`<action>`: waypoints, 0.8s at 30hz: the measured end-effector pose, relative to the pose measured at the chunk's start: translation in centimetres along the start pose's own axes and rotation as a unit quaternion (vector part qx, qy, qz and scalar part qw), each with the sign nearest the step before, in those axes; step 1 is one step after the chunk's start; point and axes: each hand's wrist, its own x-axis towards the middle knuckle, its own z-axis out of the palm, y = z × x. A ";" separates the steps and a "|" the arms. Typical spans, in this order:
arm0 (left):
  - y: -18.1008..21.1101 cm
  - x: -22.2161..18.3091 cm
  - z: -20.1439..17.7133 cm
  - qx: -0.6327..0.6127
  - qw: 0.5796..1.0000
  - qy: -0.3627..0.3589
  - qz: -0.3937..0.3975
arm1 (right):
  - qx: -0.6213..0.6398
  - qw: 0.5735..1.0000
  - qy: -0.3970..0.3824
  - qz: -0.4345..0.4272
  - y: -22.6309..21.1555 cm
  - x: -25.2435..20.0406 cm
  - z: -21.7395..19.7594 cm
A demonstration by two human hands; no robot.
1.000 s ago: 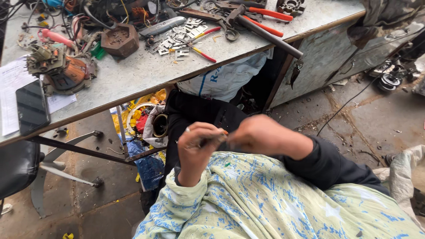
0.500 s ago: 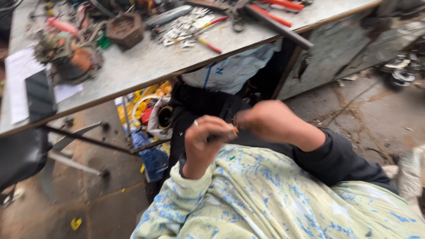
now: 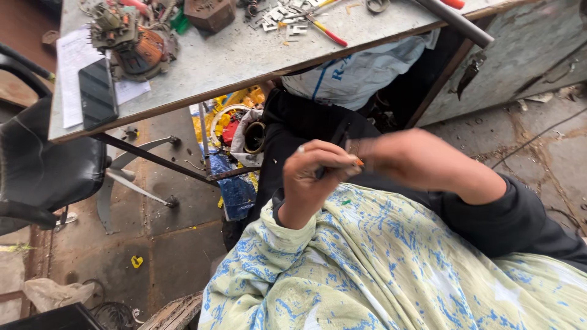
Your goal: The person works at a cluttered workbench, using pliers and their hands to strip and twist thin copper wires on a small electrical component.
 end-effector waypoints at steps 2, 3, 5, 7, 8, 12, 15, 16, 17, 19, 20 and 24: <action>-0.1 0.3 -0.3 0.009 0.999 0.035 0.003 | 0.045 0.995 -0.074 -0.049 -1.2 -0.6 -0.4; -0.3 0.4 -0.3 0.004 0.999 0.046 -0.011 | 0.068 0.989 -0.111 -0.072 -1.6 -1.1 -0.7; -0.6 0.4 -0.1 -0.003 0.999 0.035 -0.041 | 0.082 0.989 -0.044 -0.113 -1.6 -2.4 -1.9; -0.8 0.3 0.2 -0.010 0.998 -0.011 -0.068 | 0.122 0.991 0.040 -0.046 -1.0 -3.8 -2.8; -0.8 0.3 0.3 -0.015 0.997 -0.041 -0.067 | 0.156 0.983 0.085 0.038 -0.4 -4.3 -3.0; -0.4 -0.2 0.3 -0.018 0.995 -0.081 -0.047 | 0.160 0.948 0.215 0.170 1.6 -3.2 -3.0; -0.7 0.0 0.2 -0.043 0.997 -0.040 -0.048 | 0.236 0.935 0.256 0.068 1.3 -1.9 -2.6; -0.8 -0.2 0.3 -0.058 0.996 -0.024 -0.057 | 0.286 0.918 0.268 0.063 0.9 -1.7 -2.7; -1.0 -0.2 0.3 -0.057 0.996 -0.013 -0.073 | 0.336 0.898 0.278 0.058 0.5 -1.7 -3.0; -1.6 -0.5 0.3 -0.056 0.992 0.009 -0.108 | 0.334 0.905 0.261 0.021 -0.4 -1.2 -2.9; -1.8 -0.6 0.5 -0.066 0.992 0.017 -0.110 | 0.279 0.931 0.235 -0.016 -0.9 -0.8 -2.8; -2.1 -1.0 1.5 -0.103 0.988 0.030 -0.107 | 0.036 0.993 0.112 -0.020 -2.3 0.3 -1.2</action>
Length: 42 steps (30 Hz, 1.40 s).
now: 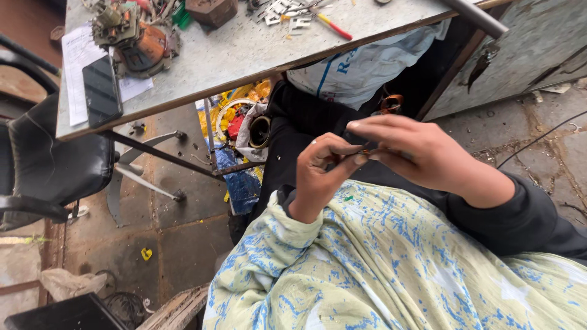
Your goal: The person works at a cluttered workbench, using pliers and their hands to strip and twist thin copper wires on a small electrical component.
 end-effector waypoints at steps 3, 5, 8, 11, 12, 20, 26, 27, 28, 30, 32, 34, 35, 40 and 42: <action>0.0 -0.2 0.2 0.009 1.000 0.012 0.024 | -0.095 0.992 0.029 -0.072 0.8 0.7 1.0; 0.0 0.2 0.1 0.023 0.999 0.027 0.035 | -0.114 0.993 0.014 -0.032 1.0 0.3 0.8; -0.1 0.3 0.0 0.035 0.999 0.035 0.009 | -0.155 0.987 0.020 -0.037 1.1 -0.5 0.3; -0.5 0.3 0.4 0.041 0.999 -0.007 -0.022 | -0.134 0.988 0.063 -0.041 1.2 -1.6 -0.8; -0.6 0.3 0.6 0.044 0.998 -0.029 -0.015 | -0.115 0.990 0.079 -0.036 1.5 -1.9 -1.1; -2.1 -0.3 1.0 -0.222 0.974 -0.017 -0.052 | -0.065 0.995 0.077 -0.022 4.4 -1.5 1.3; -3.4 0.4 0.1 -0.143 0.985 0.067 -0.076 | -0.163 0.983 -0.052 -0.068 2.0 -1.0 0.4; -3.6 0.3 0.2 -0.132 0.987 0.055 -0.073 | -0.177 0.979 -0.058 -0.077 1.8 -1.1 0.3; -3.8 0.2 0.4 -0.122 0.989 0.041 -0.070 | -0.186 0.980 -0.047 -0.053 1.7 -1.4 0.0; -4.2 0.1 1.1 -0.121 0.990 -0.013 -0.070 | -0.203 0.979 -0.024 -0.003 1.9 -1.9 -1.2; -4.5 -0.2 1.4 -0.149 0.985 -0.060 -0.066 | -0.157 0.986 0.055 0.005 2.5 -2.2 -1.5; -4.5 -0.5 1.6 -0.206 0.972 -0.098 -0.057 | -0.144 0.985 0.100 0.004 3.1 -2.1 -1.1; -4.5 -0.5 1.6 -0.221 0.971 -0.079 -0.055 | -0.155 0.982 0.105 0.000 3.5 -1.6 -0.5; -4.1 0.2 0.5 -0.219 0.975 0.018 -0.036 | -0.167 0.985 -0.037 0.002 2.8 -0.2 1.6; -4.3 0.4 0.2 -0.175 0.981 0.055 -0.060 | -0.207 0.974 -0.095 -0.012 2.5 0.1 1.9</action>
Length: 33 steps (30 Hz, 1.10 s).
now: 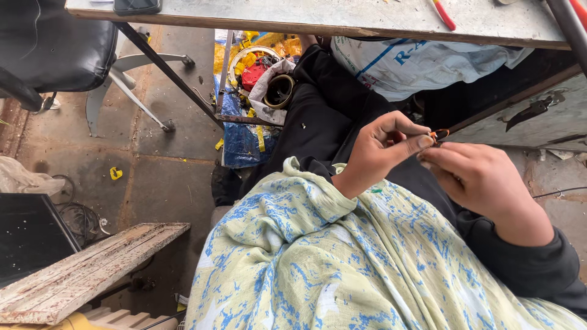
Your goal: The person works at a cluttered workbench, using pliers and their hands to strip and twist thin copper wires on a small electrical component.
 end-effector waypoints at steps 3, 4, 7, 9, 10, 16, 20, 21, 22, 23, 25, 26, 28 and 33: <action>-0.3 0.2 -0.3 0.028 0.999 0.020 -0.026 | 0.007 1.000 -0.004 -0.029 -0.2 -0.8 -1.0; -0.4 0.1 -0.3 0.032 0.999 0.020 -0.035 | 0.010 1.000 0.008 -0.016 -0.1 -1.2 -1.5; -0.9 0.2 0.2 0.026 0.997 -0.049 -0.054 | 0.036 0.996 0.073 0.045 0.8 -2.5 -2.9; -0.9 -0.5 0.6 0.053 0.993 -0.110 0.001 | 0.057 0.986 0.132 0.086 1.3 -2.4 -2.8; -0.9 -0.8 0.8 0.065 0.988 -0.140 0.029 | 0.057 0.983 0.149 0.093 1.4 -2.2 -2.7; 0.2 -0.1 0.3 0.023 1.000 -0.013 -0.012 | -0.012 0.997 -0.074 0.020 0.1 -0.4 -2.1; 0.5 0.3 0.3 0.053 0.997 -0.047 -0.037 | 0.026 0.994 -0.031 0.098 -1.5 -2.7 -5.5; 0.5 0.2 0.5 0.029 0.994 -0.093 -0.038 | 0.037 0.988 -0.006 0.152 -1.6 -3.2 -6.2; 0.5 0.0 0.8 0.005 0.989 -0.140 -0.040 | 0.042 0.987 0.049 0.148 -1.4 -3.3 -6.0; 0.5 -0.3 0.9 0.045 0.985 -0.165 -0.030 | 0.048 0.983 0.104 0.143 -1.1 -3.1 -5.5; 0.5 -0.9 1.1 0.124 0.969 -0.212 -0.009 | 0.032 0.981 0.129 0.144 -0.6 -2.8 -4.4; 0.4 -0.9 1.1 0.074 0.976 -0.203 -0.005 | 0.010 0.984 0.101 0.149 -0.1 -2.2 -3.9; 0.2 -1.0 1.1 -0.026 0.983 -0.184 0.003 | -0.038 0.991 0.036 0.125 0.1 -1.3 -3.3; -0.5 -0.1 0.5 0.011 0.998 -0.044 -0.032 | 0.004 0.995 -0.101 -0.003 -1.0 -0.2 -2.8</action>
